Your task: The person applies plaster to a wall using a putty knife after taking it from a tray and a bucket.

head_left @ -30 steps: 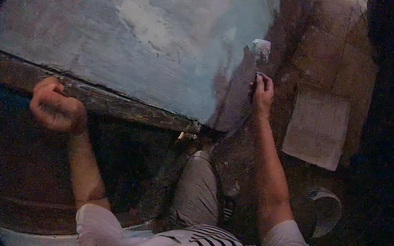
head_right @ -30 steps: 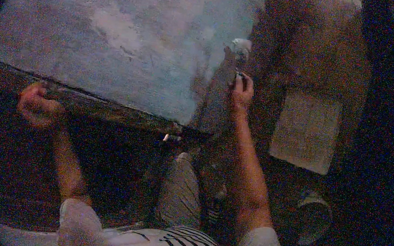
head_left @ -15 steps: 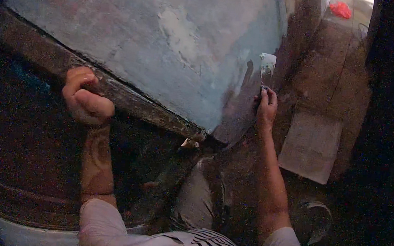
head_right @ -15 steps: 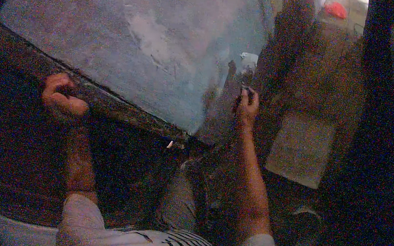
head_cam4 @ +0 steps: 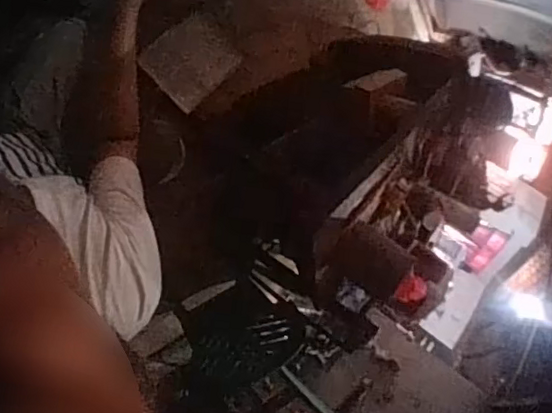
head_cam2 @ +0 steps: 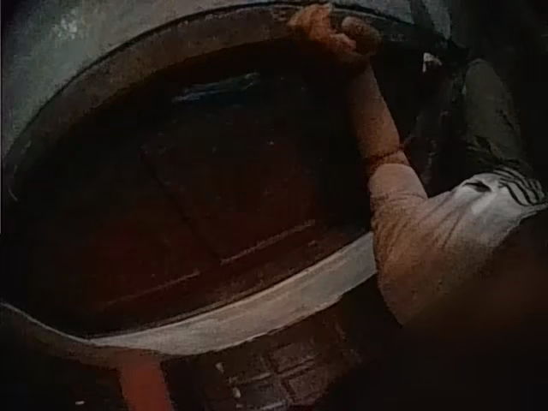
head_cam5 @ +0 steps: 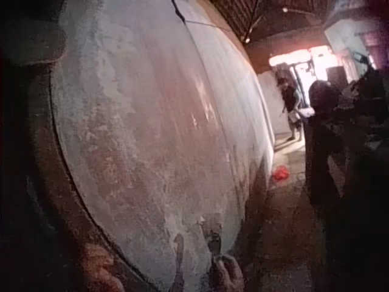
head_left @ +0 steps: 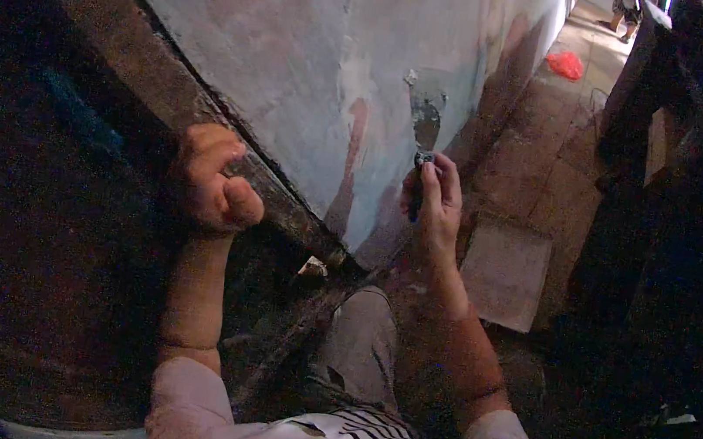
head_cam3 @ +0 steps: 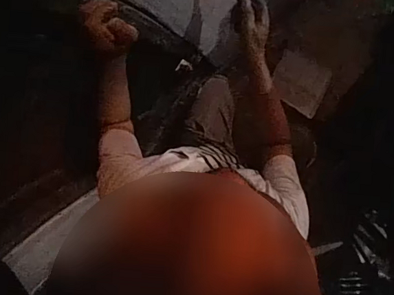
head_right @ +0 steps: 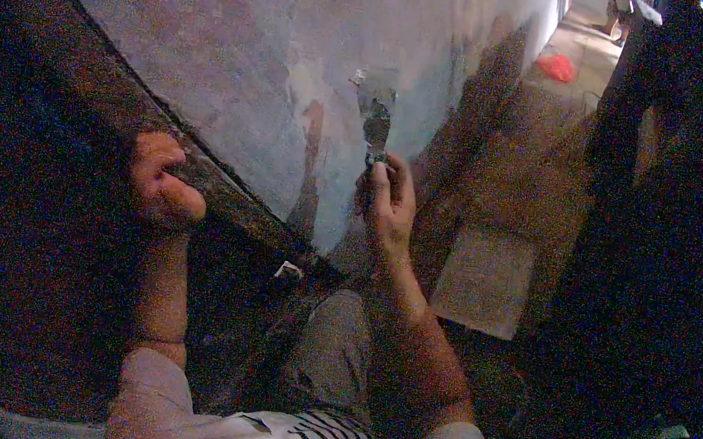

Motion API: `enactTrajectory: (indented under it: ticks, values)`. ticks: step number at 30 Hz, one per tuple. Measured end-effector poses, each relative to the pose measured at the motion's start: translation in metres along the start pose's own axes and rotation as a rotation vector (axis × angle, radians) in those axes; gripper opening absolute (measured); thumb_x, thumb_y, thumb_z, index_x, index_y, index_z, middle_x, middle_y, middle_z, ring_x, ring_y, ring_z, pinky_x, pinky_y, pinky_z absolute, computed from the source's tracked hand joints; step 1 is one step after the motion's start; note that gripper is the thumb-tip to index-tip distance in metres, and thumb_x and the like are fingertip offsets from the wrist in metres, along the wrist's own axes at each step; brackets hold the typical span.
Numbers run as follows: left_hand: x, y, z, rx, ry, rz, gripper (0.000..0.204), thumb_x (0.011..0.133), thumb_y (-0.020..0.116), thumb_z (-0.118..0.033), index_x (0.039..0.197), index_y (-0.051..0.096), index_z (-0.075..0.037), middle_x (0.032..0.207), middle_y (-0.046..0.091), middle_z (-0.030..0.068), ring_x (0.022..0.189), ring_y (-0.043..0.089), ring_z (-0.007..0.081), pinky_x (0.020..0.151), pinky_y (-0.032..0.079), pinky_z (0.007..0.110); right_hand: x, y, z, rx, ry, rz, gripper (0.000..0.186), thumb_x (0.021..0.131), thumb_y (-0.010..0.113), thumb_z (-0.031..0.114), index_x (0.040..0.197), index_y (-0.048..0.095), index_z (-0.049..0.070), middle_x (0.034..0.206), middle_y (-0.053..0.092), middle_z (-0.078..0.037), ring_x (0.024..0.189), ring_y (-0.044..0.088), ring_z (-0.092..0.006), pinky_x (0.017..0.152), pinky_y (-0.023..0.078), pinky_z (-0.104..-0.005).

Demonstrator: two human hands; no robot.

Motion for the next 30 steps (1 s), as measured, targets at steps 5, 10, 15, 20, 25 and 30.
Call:
enactTrajectory:
  ticks: [5, 10, 15, 20, 25, 30]
  values:
    - [0.015, -0.014, -0.011, 0.061, 0.014, 0.027, 0.024, 0.097, 0.049, -0.026, 0.103, 0.051, -0.004, 0.087, 0.058, 0.0134, 0.076, 0.057, 0.0299, 0.072, 0.049, 0.043, 0.005, 0.037, 0.036, 0.064, -0.027, 0.177, 0.027, 0.102, 0.05, 0.022, 0.124, 0.053, 0.007, 0.082, 0.057, -0.001, 0.063, 0.051, -0.0076, 0.052, 0.043, -0.0233]
    - [-0.008, -0.021, -0.016, 0.04, 0.009, -0.037, 0.02, 0.094, 0.053, -0.022, 0.103, 0.052, -0.004, 0.086, 0.058, 0.0137, 0.075, 0.057, 0.0307, 0.07, 0.049, 0.044, 0.003, 0.063, 0.027, -0.047, -0.096, 0.158, 0.029, 0.102, 0.049, 0.022, 0.127, 0.052, 0.007, 0.081, 0.056, -0.001, 0.063, 0.051, -0.0074, 0.054, 0.045, -0.0241]
    - [-0.026, -0.019, -0.016, 0.014, -0.019, -0.102, 0.017, 0.092, 0.056, -0.02, 0.101, 0.052, -0.006, 0.085, 0.058, 0.0116, 0.072, 0.057, 0.0299, 0.068, 0.048, 0.043, 0.002, 0.075, 0.012, -0.24, -0.218, 0.118, 0.03, 0.102, 0.049, 0.022, 0.129, 0.051, 0.008, 0.081, 0.056, -0.001, 0.065, 0.052, -0.0073, 0.058, 0.046, -0.0241]
    - [-0.032, -0.021, -0.023, 0.048, -0.007, -0.077, 0.016, 0.09, 0.058, -0.018, 0.099, 0.052, -0.007, 0.083, 0.057, 0.0108, 0.071, 0.056, 0.0291, 0.066, 0.048, 0.042, 0.004, 0.076, -0.003, -0.468, -0.277, 0.083, 0.031, 0.102, 0.047, 0.018, 0.13, 0.051, 0.007, 0.09, 0.061, -0.006, 0.079, 0.059, -0.0132, 0.072, 0.05, -0.0288]
    - [-0.032, -0.022, -0.023, 0.053, 0.061, -0.104, 0.015, 0.089, 0.059, -0.016, 0.099, 0.052, -0.007, 0.082, 0.057, 0.0106, 0.071, 0.056, 0.0282, 0.065, 0.048, 0.042, 0.006, 0.079, -0.016, -0.606, -0.535, 0.073, 0.033, 0.102, 0.049, 0.018, 0.133, 0.049, 0.005, 0.089, 0.054, -0.001, 0.075, 0.049, -0.0079, 0.07, 0.045, -0.0239]
    - [-0.037, -0.023, -0.024, 0.034, -0.025, -0.098, 0.013, 0.088, 0.06, -0.014, 0.098, 0.052, -0.007, 0.082, 0.057, 0.0101, 0.072, 0.057, 0.0279, 0.065, 0.049, 0.041, 0.008, 0.086, -0.02, -0.542, -0.522, 0.081, 0.033, 0.102, 0.049, 0.015, 0.134, 0.049, 0.005, 0.095, 0.057, -0.005, 0.083, 0.054, -0.0123, 0.075, 0.047, -0.028]
Point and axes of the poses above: each hand's wrist, its own x-axis towards the middle knuckle, its own y-axis out of the palm, z = x × y, the point moved 1 cm from there along x, towards the middle knuckle
